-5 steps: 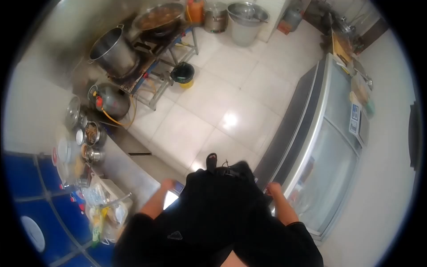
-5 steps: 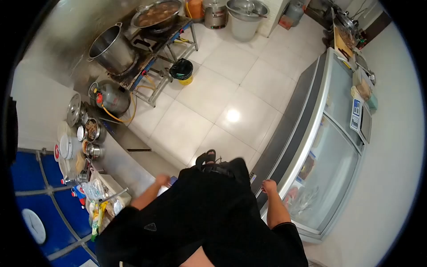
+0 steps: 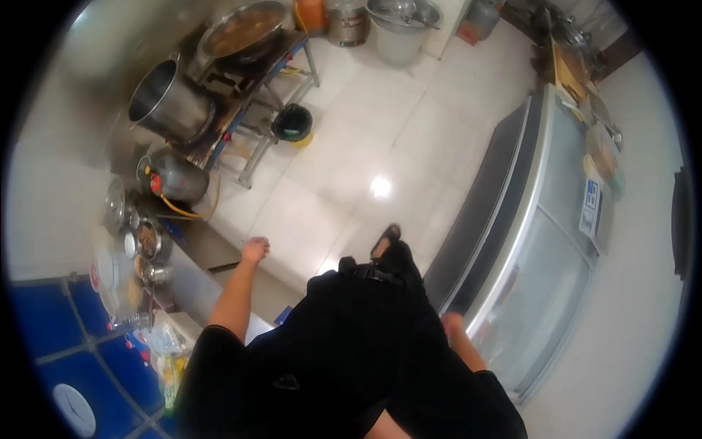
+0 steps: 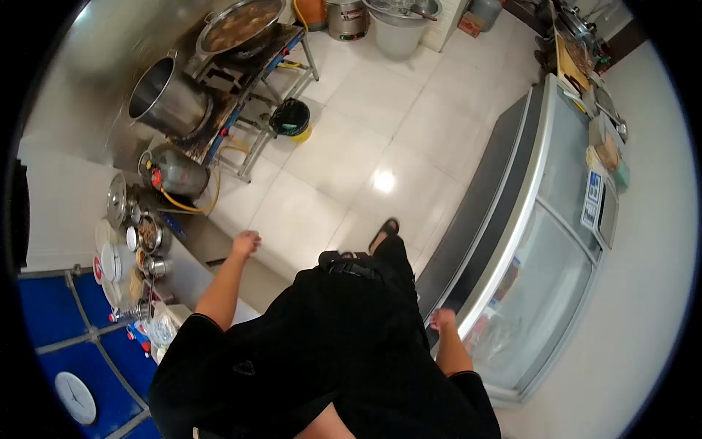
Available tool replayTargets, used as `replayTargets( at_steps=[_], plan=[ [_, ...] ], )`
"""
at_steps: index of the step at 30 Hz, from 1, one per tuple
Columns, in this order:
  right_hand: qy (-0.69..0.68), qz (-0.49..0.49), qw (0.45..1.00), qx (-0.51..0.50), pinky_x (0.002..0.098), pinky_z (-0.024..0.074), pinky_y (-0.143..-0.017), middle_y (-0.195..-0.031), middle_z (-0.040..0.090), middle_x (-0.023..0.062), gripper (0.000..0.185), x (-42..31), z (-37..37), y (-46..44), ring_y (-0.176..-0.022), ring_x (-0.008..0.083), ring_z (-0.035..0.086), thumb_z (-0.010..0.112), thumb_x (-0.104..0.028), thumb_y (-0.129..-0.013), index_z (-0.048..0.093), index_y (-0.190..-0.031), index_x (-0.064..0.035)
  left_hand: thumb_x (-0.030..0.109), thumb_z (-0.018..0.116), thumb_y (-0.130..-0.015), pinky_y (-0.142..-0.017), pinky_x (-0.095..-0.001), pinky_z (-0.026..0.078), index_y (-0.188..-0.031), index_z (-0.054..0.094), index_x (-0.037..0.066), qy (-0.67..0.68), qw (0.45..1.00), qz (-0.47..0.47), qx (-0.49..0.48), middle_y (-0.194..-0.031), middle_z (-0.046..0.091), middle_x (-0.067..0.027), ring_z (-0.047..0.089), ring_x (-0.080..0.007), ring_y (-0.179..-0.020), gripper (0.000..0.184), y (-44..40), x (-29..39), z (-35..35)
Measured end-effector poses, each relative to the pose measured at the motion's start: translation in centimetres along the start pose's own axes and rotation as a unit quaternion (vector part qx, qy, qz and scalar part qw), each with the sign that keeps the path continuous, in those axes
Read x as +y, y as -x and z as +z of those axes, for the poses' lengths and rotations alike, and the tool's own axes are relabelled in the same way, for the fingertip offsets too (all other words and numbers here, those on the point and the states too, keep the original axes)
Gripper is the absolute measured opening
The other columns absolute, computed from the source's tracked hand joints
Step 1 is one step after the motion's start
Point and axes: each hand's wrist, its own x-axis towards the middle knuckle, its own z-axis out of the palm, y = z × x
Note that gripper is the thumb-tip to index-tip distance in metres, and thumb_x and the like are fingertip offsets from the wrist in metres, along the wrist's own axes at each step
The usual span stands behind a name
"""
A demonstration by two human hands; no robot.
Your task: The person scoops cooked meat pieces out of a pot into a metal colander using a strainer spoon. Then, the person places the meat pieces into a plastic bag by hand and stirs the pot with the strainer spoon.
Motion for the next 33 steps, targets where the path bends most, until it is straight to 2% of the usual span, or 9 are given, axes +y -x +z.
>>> replayTargets(
  at_steps=[2,4,7,9,12,16,20,28,33],
  plan=[
    [0.122,0.045,0.992,-0.006,0.0385,0.0492,-0.046,-0.076,0.066,0.0081,0.018,0.9,-1.2,3.7,-0.056,0.0237,0.063,0.060,-0.023,-0.094,0.067,-0.098,-0.0078,0.022,0.060,-0.097,-0.069,-0.0300,0.053,-0.121,0.066,0.002,0.026,0.997,-0.074,-0.005,-0.100,0.073,-0.0088,0.067,-0.0166,-0.083,0.031,3.1,-2.3,1.2],
    [0.195,0.037,0.980,-0.030,0.0396,0.0494,-0.049,-0.077,0.066,0.0085,0.017,-4.4,0.0,1.3,-0.059,0.0244,0.063,0.062,-0.023,-0.092,0.068,-0.096,-0.0073,0.024,0.063,-0.097,-0.062,-0.0286,0.051,-0.119,0.067,0.001,0.069,0.996,-0.029,0.040,-0.098,0.073,-0.0092,0.067,-0.0165,-0.078,0.032,-1.4,7.0,5.1],
    [0.308,-0.009,0.948,-0.074,0.0413,0.0497,-0.053,-0.078,0.066,0.0091,0.016,-16.5,2.2,-5.1,-0.064,0.0254,0.064,0.064,-0.022,-0.090,0.068,-0.092,-0.0066,0.019,0.061,-0.097,-0.067,-0.0322,0.056,-0.114,0.068,0.002,0.105,0.993,-0.056,0.019,-0.098,0.072,-0.0096,0.069,-0.0181,-0.081,0.025,-5.3,7.9,10.5],
    [0.410,-0.089,0.901,-0.110,0.0424,0.0499,-0.055,-0.079,0.066,0.0096,0.016,-25.8,4.0,-9.2,-0.067,0.0261,0.064,0.066,-0.021,-0.088,0.068,-0.090,-0.0060,0.015,0.062,-0.094,-0.068,-0.0352,0.058,-0.110,0.071,0.004,-0.376,0.906,0.125,-0.147,-0.102,0.073,-0.0112,0.070,-0.0184,-0.082,0.022,-7.6,7.2,12.3],
    [0.567,-0.322,0.752,-0.102,0.0441,0.0502,-0.059,-0.080,0.066,0.0102,0.015,-41.4,6.4,-16.1,-0.071,0.0271,0.065,0.068,-0.021,-0.085,0.069,-0.086,-0.0053,0.016,0.061,-0.095,-0.068,-0.0344,0.057,-0.111,0.071,0.004,-0.267,0.947,-0.013,-0.180,-0.101,0.073,-0.0108,0.069,-0.0180,-0.081,0.022,-8.9,9.7,18.1],
    [0.319,-0.188,0.928,0.030,0.0362,0.0591,-0.062,-0.088,0.076,0.0127,0.028,-64.4,11.8,-17.5,-0.072,0.0230,0.075,0.062,-0.024,-0.092,0.074,-0.099,0.0007,0.017,0.060,-0.097,-0.067,-0.0332,0.056,-0.111,0.071,0.003,-0.162,0.962,-0.113,-0.190,-0.099,0.073,-0.0102,0.069,-0.0176,-0.079,0.022,-15.1,15.1,25.2],
    [0.287,-0.262,0.921,0.030,0.0357,0.0588,-0.062,-0.090,0.076,0.0136,0.032,-81.7,16.7,-19.6,-0.071,0.0213,0.073,0.062,-0.023,-0.092,0.073,-0.106,0.0030,0.018,0.060,-0.098,-0.065,-0.0321,0.055,-0.112,0.070,0.003,-0.144,0.959,-0.136,-0.200,-0.098,0.073,-0.0095,0.068,-0.0171,-0.078,0.023,-24.1,22.2,30.1],
    [0.322,-0.265,0.903,-0.102,0.0347,0.0576,-0.058,-0.090,0.075,0.0132,0.027,-98.5,24.7,-23.9,-0.070,0.0213,0.072,0.063,-0.016,-0.091,0.073,-0.108,0.0013,0.021,0.058,-0.102,-0.063,-0.0299,0.053,-0.113,0.069,0.003,-0.023,0.980,-0.124,-0.152,-0.096,0.072,-0.0083,0.067,-0.0162,-0.075,0.024,-35.3,36.0,32.0],
    [0.253,-0.333,0.907,-0.048,0.0357,0.0569,-0.065,-0.090,0.075,0.0133,0.026,-111.4,31.2,-27.6,-0.072,0.0231,0.072,0.064,-0.019,-0.091,0.074,-0.107,-0.0008,0.027,0.059,-0.103,-0.064,-0.0282,0.052,-0.116,0.068,0.004,0.144,0.986,-0.039,-0.077,-0.097,0.073,-0.0068,0.066,-0.0142,-0.077,0.027,-46.8,51.8,29.1]
  ],
)
